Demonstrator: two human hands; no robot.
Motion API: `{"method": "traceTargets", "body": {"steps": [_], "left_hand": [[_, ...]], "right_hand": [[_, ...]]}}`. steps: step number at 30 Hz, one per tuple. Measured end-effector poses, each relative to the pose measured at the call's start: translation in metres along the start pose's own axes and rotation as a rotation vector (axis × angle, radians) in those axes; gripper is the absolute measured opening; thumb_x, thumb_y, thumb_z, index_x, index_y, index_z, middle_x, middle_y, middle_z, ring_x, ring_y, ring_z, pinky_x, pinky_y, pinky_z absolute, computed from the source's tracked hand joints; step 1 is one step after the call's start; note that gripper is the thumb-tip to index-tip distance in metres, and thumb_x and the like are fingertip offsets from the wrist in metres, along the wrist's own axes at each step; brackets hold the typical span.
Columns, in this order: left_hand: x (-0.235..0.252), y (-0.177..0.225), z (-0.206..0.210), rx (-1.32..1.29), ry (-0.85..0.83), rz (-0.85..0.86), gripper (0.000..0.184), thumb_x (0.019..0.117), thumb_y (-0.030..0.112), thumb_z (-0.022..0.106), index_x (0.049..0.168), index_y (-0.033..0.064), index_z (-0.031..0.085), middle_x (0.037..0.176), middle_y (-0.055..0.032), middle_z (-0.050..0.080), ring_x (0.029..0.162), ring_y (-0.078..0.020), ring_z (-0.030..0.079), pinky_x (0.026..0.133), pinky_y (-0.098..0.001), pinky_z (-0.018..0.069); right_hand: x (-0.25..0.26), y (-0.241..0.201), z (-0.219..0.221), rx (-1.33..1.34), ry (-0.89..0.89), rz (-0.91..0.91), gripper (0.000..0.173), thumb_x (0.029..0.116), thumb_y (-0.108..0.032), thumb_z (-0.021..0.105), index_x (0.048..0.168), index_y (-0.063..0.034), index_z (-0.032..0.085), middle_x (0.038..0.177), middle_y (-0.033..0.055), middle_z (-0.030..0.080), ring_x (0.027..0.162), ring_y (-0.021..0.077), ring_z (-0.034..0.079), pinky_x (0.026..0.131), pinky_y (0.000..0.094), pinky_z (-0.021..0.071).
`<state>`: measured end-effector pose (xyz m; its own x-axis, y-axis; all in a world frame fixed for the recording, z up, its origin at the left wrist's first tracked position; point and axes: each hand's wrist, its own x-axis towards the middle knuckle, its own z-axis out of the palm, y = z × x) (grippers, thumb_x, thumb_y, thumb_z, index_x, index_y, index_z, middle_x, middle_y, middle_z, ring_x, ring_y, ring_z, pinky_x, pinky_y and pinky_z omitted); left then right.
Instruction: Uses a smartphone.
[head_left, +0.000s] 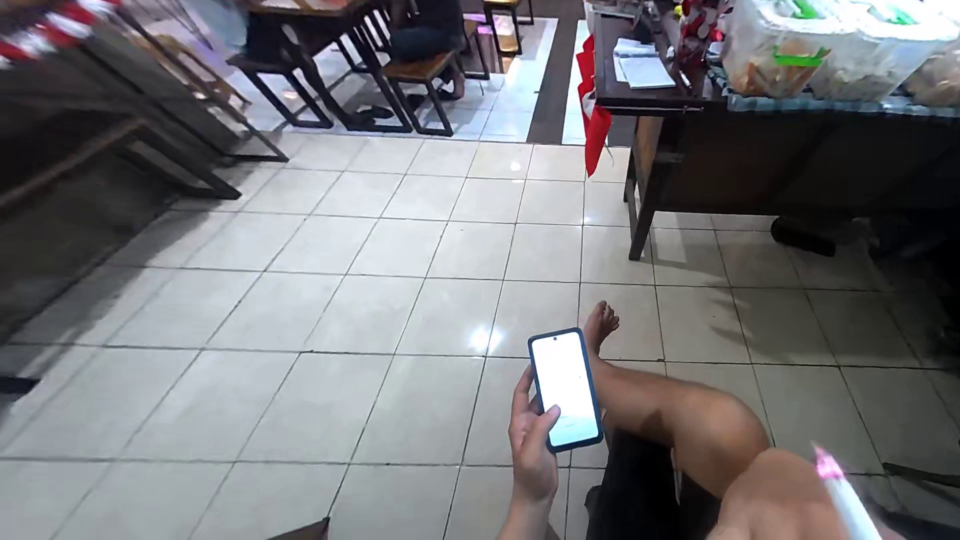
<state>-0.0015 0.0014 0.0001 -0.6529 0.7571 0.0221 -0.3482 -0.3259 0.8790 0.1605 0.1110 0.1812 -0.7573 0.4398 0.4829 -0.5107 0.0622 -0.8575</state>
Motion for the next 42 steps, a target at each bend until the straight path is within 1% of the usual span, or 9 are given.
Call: {"method": "traceTargets", "body": {"steps": [3, 6, 12, 16, 20, 24, 31, 37, 42], "left_hand": [[0.000, 0.002, 0.000, -0.013, -0.001, 0.006, 0.072, 0.0930, 0.010, 0.052, 0.158, 0.0014, 0.022, 0.131, -0.0240, 0.061, 0.108, -0.0311, 0.069, 0.088, -0.0459, 0.0611], [0.000, 0.001, -0.002, -0.015, -0.010, -0.001, 0.070, 0.0951, 0.009, 0.050, 0.158, 0.0010, 0.020, 0.131, -0.0260, 0.061, 0.110, -0.0335, 0.068, 0.091, -0.0490, 0.0597], [0.001, 0.001, -0.006, 0.023, 0.003, -0.004, 0.068, 0.0961, 0.015, 0.050, 0.160, 0.0108, 0.027, 0.130, -0.0229, 0.062, 0.109, -0.0310, 0.069, 0.093, -0.0483, 0.0584], [0.001, 0.001, -0.008, 0.014, 0.012, -0.020, 0.066, 0.0958, 0.021, 0.048, 0.159, 0.0185, 0.031, 0.132, -0.0218, 0.062, 0.110, -0.0320, 0.068, 0.092, -0.0511, 0.0572], [0.001, 0.002, -0.008, 0.011, 0.015, -0.044, 0.065, 0.0969, 0.022, 0.045, 0.160, 0.0237, 0.030, 0.135, -0.0201, 0.061, 0.111, -0.0318, 0.067, 0.092, -0.0520, 0.0564], [0.000, 0.004, -0.009, -0.001, 0.009, -0.054, 0.065, 0.0974, 0.026, 0.045, 0.161, 0.0267, 0.029, 0.137, -0.0184, 0.060, 0.113, -0.0303, 0.066, 0.094, -0.0515, 0.0557], [0.000, 0.003, -0.009, -0.033, -0.024, -0.042, 0.066, 0.0979, 0.025, 0.043, 0.161, 0.0267, 0.027, 0.137, -0.0188, 0.060, 0.113, -0.0290, 0.066, 0.094, -0.0495, 0.0557], [0.000, 0.004, -0.007, -0.012, -0.018, -0.047, 0.065, 0.0975, 0.025, 0.044, 0.161, 0.0278, 0.028, 0.138, -0.0182, 0.059, 0.112, -0.0290, 0.066, 0.093, -0.0495, 0.0561], [0.001, 0.002, -0.007, -0.032, 0.003, -0.041, 0.070, 0.0942, 0.021, 0.046, 0.161, 0.0214, 0.028, 0.135, -0.0226, 0.060, 0.111, -0.0320, 0.067, 0.093, -0.0502, 0.0561]], "right_hand": [[-0.011, 0.005, -0.010, 0.128, -0.258, -0.422, 0.067, 0.0986, -0.062, 0.046, 0.129, -0.0064, 0.066, 0.127, 0.0149, 0.070, 0.122, 0.0267, 0.065, 0.108, 0.0438, 0.0498], [0.007, 0.015, -0.031, -0.059, -0.105, -0.339, 0.075, 0.0961, -0.078, 0.031, 0.150, -0.0300, 0.052, 0.135, -0.0013, 0.069, 0.120, 0.0199, 0.067, 0.103, 0.0402, 0.0553], [0.071, 0.088, -0.098, -0.628, -0.065, -0.037, 0.054, 0.1121, -0.036, 0.036, 0.151, 0.0009, 0.046, 0.145, 0.0125, 0.060, 0.124, 0.0215, 0.064, 0.107, 0.0415, 0.0538], [0.095, 0.141, -0.137, -0.861, -0.129, 0.368, 0.055, 0.1065, -0.046, 0.051, 0.150, -0.0123, 0.054, 0.140, 0.0084, 0.064, 0.123, 0.0161, 0.066, 0.108, 0.0394, 0.0531], [0.075, 0.202, -0.187, -1.093, -0.338, 0.714, 0.063, 0.1041, -0.049, 0.055, 0.154, -0.0098, 0.048, 0.134, 0.0239, 0.064, 0.121, 0.0420, 0.063, 0.105, 0.0634, 0.0462], [0.028, 0.232, -0.214, -1.150, -0.446, 1.042, 0.063, 0.1007, -0.038, 0.066, 0.152, -0.0041, 0.049, 0.136, 0.0298, 0.060, 0.125, 0.0487, 0.058, 0.108, 0.0675, 0.0409], [0.005, 0.223, -0.239, -1.146, -0.279, 1.088, 0.031, 0.0950, -0.012, 0.073, 0.125, -0.0037, 0.070, 0.115, 0.0194, 0.073, 0.108, 0.0378, 0.069, 0.100, 0.0612, 0.0507], [0.001, 0.216, -0.235, -1.145, -0.171, 1.112, 0.026, 0.1047, -0.022, 0.060, 0.121, -0.0072, 0.072, 0.106, 0.0192, 0.074, 0.096, 0.0378, 0.071, 0.091, 0.0622, 0.0538], [-0.001, 0.219, -0.233, -1.202, -0.124, 1.022, 0.021, 0.0989, -0.027, 0.070, 0.113, -0.0145, 0.079, 0.103, 0.0140, 0.075, 0.098, 0.0344, 0.070, 0.090, 0.0638, 0.0525]]}}
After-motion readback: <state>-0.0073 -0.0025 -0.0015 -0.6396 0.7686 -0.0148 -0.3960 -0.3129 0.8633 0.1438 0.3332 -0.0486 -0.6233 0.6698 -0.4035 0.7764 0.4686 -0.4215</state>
